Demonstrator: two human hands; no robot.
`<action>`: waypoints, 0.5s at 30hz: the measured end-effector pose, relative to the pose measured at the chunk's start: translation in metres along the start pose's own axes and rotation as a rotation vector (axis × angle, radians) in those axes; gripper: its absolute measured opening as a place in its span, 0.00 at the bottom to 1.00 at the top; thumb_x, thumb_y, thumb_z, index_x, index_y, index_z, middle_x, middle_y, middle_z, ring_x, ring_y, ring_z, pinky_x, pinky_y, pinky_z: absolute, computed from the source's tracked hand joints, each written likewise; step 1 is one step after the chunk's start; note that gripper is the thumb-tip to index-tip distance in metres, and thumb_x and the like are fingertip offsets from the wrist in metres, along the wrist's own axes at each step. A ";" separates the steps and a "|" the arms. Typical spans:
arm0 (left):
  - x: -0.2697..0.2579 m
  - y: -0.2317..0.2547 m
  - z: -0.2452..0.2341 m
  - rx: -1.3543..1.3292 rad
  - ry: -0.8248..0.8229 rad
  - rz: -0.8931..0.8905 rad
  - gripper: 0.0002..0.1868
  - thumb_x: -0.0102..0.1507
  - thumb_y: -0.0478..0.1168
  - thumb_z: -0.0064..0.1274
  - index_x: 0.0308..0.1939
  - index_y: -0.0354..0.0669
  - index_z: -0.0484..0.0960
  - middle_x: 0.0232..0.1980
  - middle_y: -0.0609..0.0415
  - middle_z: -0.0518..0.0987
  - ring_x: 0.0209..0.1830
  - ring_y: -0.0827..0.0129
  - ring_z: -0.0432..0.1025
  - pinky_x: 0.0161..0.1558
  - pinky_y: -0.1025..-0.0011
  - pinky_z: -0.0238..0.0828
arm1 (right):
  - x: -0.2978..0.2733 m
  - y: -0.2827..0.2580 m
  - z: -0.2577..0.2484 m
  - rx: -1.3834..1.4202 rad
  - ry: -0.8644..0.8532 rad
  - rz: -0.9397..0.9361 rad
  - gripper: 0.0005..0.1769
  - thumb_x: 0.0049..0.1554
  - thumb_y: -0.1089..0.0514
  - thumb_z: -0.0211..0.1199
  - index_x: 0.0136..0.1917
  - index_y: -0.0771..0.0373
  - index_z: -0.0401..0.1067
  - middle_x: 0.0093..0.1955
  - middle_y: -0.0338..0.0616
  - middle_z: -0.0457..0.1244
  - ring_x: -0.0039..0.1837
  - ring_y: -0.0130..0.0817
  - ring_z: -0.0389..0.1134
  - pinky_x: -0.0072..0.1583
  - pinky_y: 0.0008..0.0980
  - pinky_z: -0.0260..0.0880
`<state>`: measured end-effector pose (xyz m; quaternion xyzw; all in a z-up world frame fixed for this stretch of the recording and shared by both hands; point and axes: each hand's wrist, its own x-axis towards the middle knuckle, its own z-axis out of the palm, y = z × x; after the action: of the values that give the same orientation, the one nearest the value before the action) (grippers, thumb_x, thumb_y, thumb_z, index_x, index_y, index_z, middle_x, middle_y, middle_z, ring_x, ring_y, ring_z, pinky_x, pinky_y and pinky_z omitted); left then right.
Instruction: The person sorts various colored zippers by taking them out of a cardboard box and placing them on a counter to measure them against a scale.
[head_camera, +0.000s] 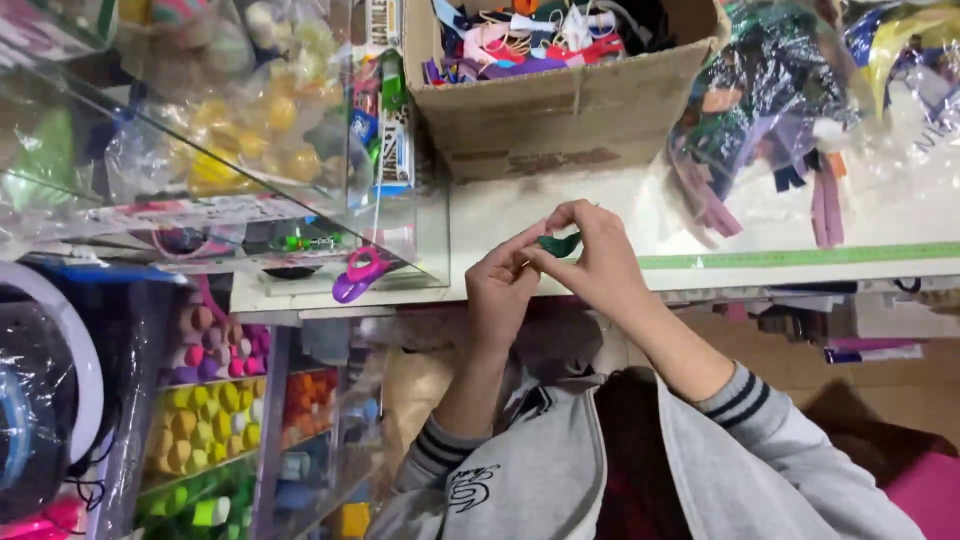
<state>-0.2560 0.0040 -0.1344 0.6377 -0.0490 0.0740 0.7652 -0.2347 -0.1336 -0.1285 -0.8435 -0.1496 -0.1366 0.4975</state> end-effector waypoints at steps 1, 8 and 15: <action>-0.002 0.003 0.000 0.008 0.012 -0.010 0.18 0.58 0.20 0.51 0.52 0.29 0.80 0.45 0.36 0.82 0.49 0.64 0.74 0.48 0.69 0.78 | -0.002 -0.002 0.001 0.024 0.001 0.045 0.20 0.49 0.52 0.73 0.47 0.64 0.67 0.43 0.47 0.66 0.50 0.49 0.67 0.58 0.48 0.60; -0.012 -0.012 -0.007 0.011 0.102 -0.056 0.17 0.55 0.22 0.54 0.48 0.28 0.81 0.32 0.42 0.82 0.46 0.59 0.76 0.44 0.68 0.78 | -0.015 -0.002 -0.014 0.238 -0.097 0.207 0.15 0.50 0.62 0.68 0.51 0.62 0.72 0.39 0.44 0.68 0.43 0.33 0.68 0.49 0.34 0.65; -0.012 -0.039 -0.030 -0.267 0.074 -0.163 0.19 0.56 0.23 0.56 0.51 0.27 0.78 0.51 0.31 0.78 0.51 0.49 0.75 0.52 0.64 0.77 | -0.018 0.024 0.007 0.506 -0.146 0.361 0.11 0.50 0.70 0.67 0.48 0.67 0.73 0.37 0.45 0.67 0.39 0.31 0.69 0.45 0.30 0.71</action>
<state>-0.2618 0.0256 -0.1800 0.5290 0.0220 0.0278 0.8479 -0.2418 -0.1403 -0.1579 -0.7135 -0.0622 0.0562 0.6956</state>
